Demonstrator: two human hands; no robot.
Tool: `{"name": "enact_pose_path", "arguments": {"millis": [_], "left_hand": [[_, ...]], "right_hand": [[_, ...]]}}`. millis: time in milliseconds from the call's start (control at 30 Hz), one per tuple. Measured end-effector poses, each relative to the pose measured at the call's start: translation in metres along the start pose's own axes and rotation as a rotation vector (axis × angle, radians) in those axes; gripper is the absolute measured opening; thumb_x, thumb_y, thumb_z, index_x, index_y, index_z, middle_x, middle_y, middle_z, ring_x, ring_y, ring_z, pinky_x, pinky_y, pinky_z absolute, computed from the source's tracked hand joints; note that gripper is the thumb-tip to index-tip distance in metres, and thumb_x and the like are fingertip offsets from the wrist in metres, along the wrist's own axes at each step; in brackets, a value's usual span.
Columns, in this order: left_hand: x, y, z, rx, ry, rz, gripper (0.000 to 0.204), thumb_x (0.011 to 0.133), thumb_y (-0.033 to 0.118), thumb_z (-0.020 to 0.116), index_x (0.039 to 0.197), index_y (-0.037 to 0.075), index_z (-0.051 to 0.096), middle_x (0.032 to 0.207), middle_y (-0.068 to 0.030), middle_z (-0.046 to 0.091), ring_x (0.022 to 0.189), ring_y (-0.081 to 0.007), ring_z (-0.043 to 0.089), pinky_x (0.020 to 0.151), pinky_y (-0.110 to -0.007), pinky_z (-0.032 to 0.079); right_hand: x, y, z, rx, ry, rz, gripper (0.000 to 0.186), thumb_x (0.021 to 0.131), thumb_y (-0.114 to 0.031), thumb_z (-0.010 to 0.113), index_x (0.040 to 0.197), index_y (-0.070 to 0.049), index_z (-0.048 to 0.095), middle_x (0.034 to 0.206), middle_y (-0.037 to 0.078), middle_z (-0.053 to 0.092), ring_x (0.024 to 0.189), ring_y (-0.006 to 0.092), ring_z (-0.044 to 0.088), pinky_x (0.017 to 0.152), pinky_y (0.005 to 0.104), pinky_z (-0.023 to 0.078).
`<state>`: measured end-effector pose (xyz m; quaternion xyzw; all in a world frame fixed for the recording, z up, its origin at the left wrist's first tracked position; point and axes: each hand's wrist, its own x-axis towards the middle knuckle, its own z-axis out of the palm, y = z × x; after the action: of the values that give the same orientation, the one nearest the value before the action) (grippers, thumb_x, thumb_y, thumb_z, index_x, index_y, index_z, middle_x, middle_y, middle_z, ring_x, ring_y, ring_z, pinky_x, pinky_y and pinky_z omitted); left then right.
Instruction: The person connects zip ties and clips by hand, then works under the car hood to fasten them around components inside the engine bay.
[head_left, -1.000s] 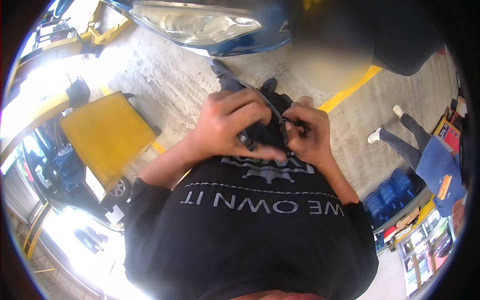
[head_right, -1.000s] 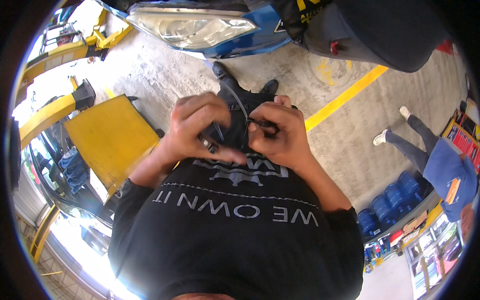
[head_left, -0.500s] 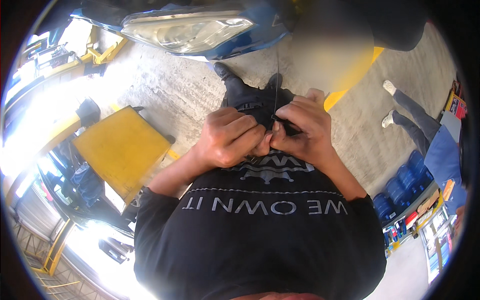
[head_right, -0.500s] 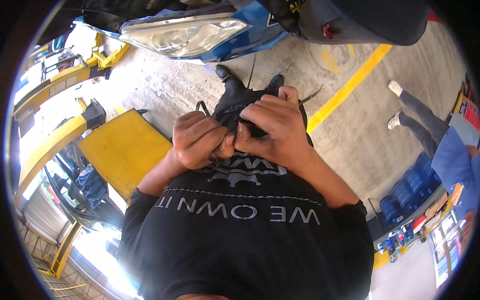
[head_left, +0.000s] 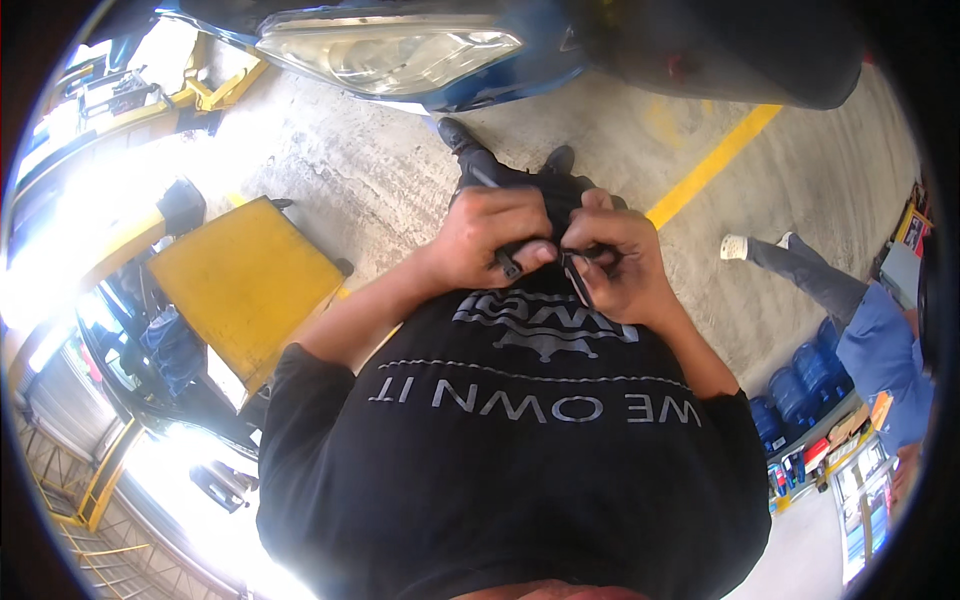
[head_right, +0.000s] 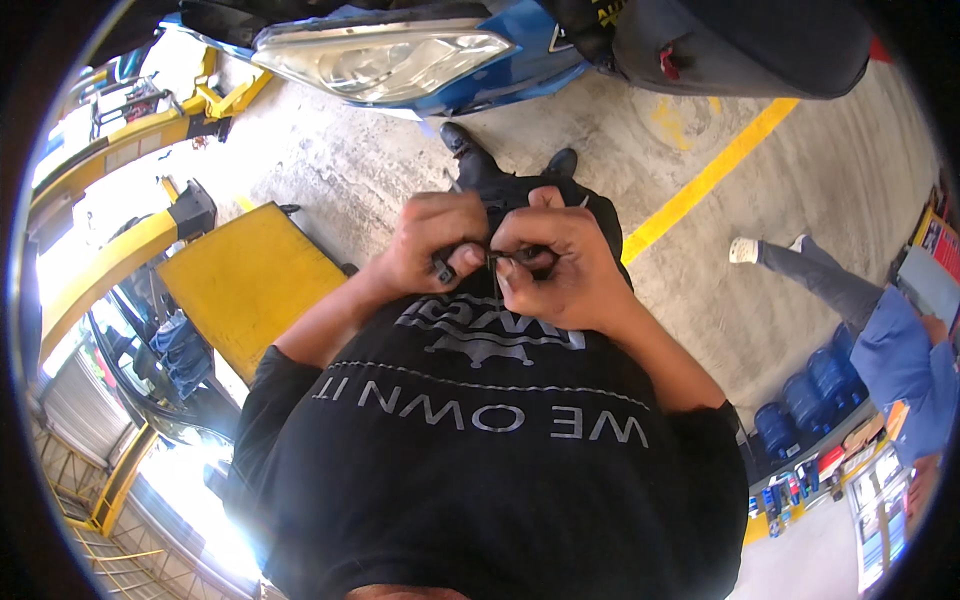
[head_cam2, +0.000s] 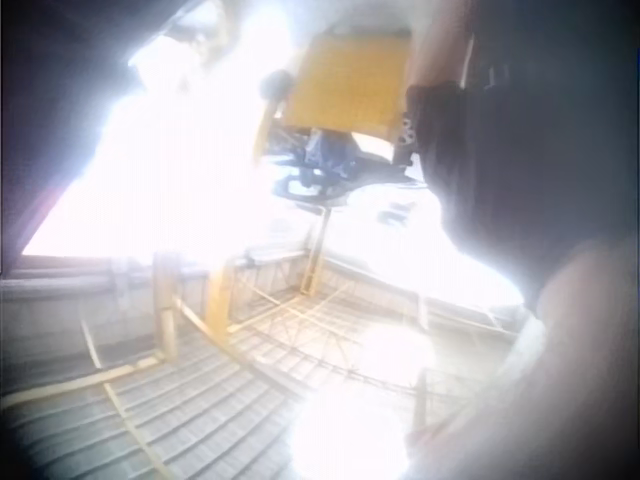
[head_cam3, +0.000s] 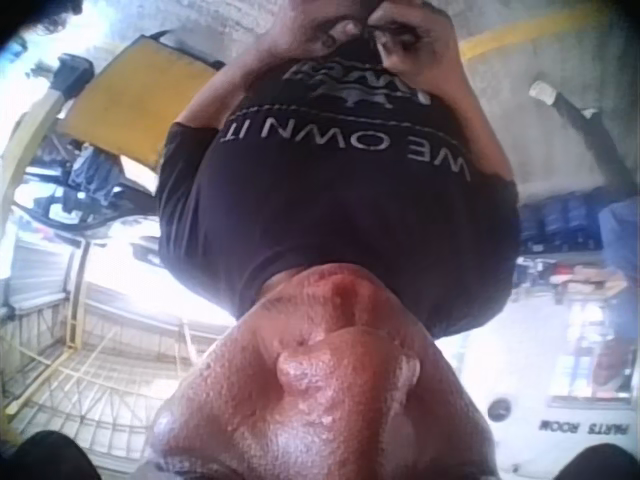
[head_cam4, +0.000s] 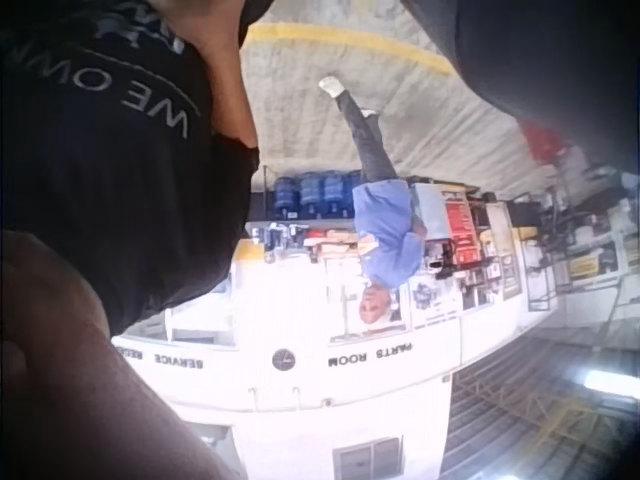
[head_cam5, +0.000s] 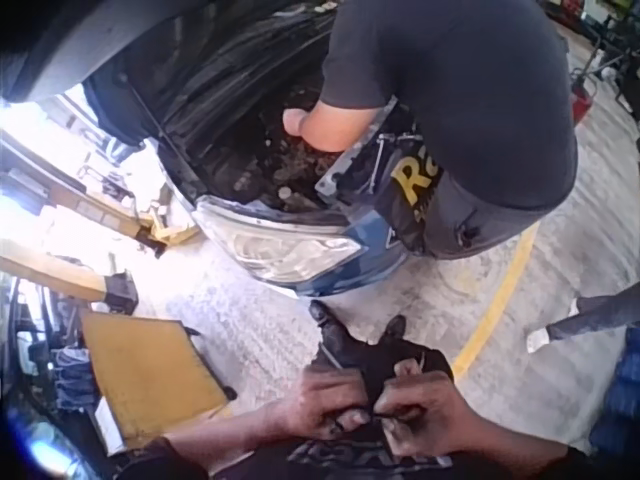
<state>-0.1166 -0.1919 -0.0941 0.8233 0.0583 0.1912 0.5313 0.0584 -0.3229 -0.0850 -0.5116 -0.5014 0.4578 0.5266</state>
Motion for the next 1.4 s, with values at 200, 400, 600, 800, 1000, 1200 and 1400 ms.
{"name": "enact_pose_path", "arguments": {"millis": [200, 400, 600, 800, 1000, 1200, 1400], "left_hand": [[-0.004, -0.001, 0.008, -0.103, 0.005, 0.009, 0.025, 0.088, 0.011, 0.073, 0.071, 0.004, 0.056, 0.064, -0.0108, 0.051, 0.058, -0.034, 0.055, 0.054, -0.043, 0.041], [-0.012, -0.008, 0.014, -0.109, 0.029, -0.046, 0.025, 0.09, 0.008, 0.071, 0.072, 0.003, 0.055, 0.064, -0.0116, 0.05, 0.058, -0.0344, 0.054, 0.054, -0.043, 0.04], [0.006, 0.004, 0.004, 0.041, 0.315, -0.16, 0.015, 0.094, 0.012, 0.068, 0.085, 0.0, 0.066, 0.073, -0.0114, 0.061, 0.061, -0.0237, 0.06, 0.056, -0.035, 0.045], [0.021, 0.047, -0.029, 0.058, 0.269, -0.249, 0.048, 0.072, 0.026, 0.089, 0.105, -0.004, 0.071, 0.089, -0.0124, 0.071, 0.072, -0.0165, 0.07, 0.065, -0.026, 0.055], [0.08, 0.07, -0.017, 0.212, 0.369, -0.084, 0.035, 0.075, 0.011, 0.086, 0.104, -0.003, 0.072, 0.087, -0.0138, 0.073, 0.073, -0.0218, 0.073, 0.065, -0.029, 0.058], [0.104, 0.066, 0.001, 0.001, 0.383, -0.425, 0.018, 0.101, 0.005, 0.061, 0.098, -0.009, 0.071, 0.08, -0.0109, 0.071, 0.068, -0.0118, 0.065, 0.061, -0.024, 0.05], [0.067, 0.059, -0.011, -0.241, 0.476, -0.487, 0.019, 0.102, 0.012, 0.064, 0.097, -0.006, 0.07, 0.074, -0.0073, 0.069, 0.065, -0.0075, 0.063, 0.058, -0.022, 0.048]], "right_hand": [[-0.014, 0.006, 0.002, 0.193, 0.03, 0.129, 0.006, 0.074, -0.006, 0.066, 0.075, -0.006, 0.06, 0.057, -0.002, 0.044, 0.059, 0.0132, 0.035, 0.069, 0.0296, 0.034], [-0.014, 0.005, 0.0, 0.208, 0.029, 0.206, 0.005, 0.076, -0.005, 0.066, 0.075, -0.006, 0.061, 0.058, -0.002, 0.044, 0.061, 0.012, 0.036, 0.068, 0.0295, 0.034], [0.008, -0.018, -0.011, -0.034, 0.063, 0.144, 0.008, 0.073, -0.006, 0.07, 0.076, -0.006, 0.062, 0.055, -0.003, 0.044, 0.054, 0.0138, 0.036, 0.074, 0.0307, 0.033], [0.031, -0.029, -0.01, -0.323, 0.219, 0.02, 0.013, 0.072, -0.011, 0.075, 0.079, -0.008, 0.065, 0.058, 0.003, 0.052, 0.052, 0.0202, 0.047, 0.073, 0.0335, 0.033], [0.046, -0.043, -0.038, -0.398, 0.263, -0.052, 0.013, 0.076, -0.014, 0.076, 0.08, -0.009, 0.066, 0.058, 0.0, 0.051, 0.051, 0.0191, 0.046, 0.072, 0.033, 0.034], [0.048, -0.042, -0.075, -0.226, 0.328, 0.069, 0.014, 0.082, -0.017, 0.077, 0.079, -0.009, 0.065, 0.055, -0.002, 0.047, 0.049, 0.0138, 0.04, 0.071, 0.0314, 0.033], [0.045, -0.03, -0.032, -0.019, 0.264, 0.116, 0.011, 0.089, -0.014, 0.071, 0.084, -0.006, 0.065, 0.057, -0.001, 0.048, 0.053, 0.0119, 0.036, 0.071, 0.0305, 0.035]]}}
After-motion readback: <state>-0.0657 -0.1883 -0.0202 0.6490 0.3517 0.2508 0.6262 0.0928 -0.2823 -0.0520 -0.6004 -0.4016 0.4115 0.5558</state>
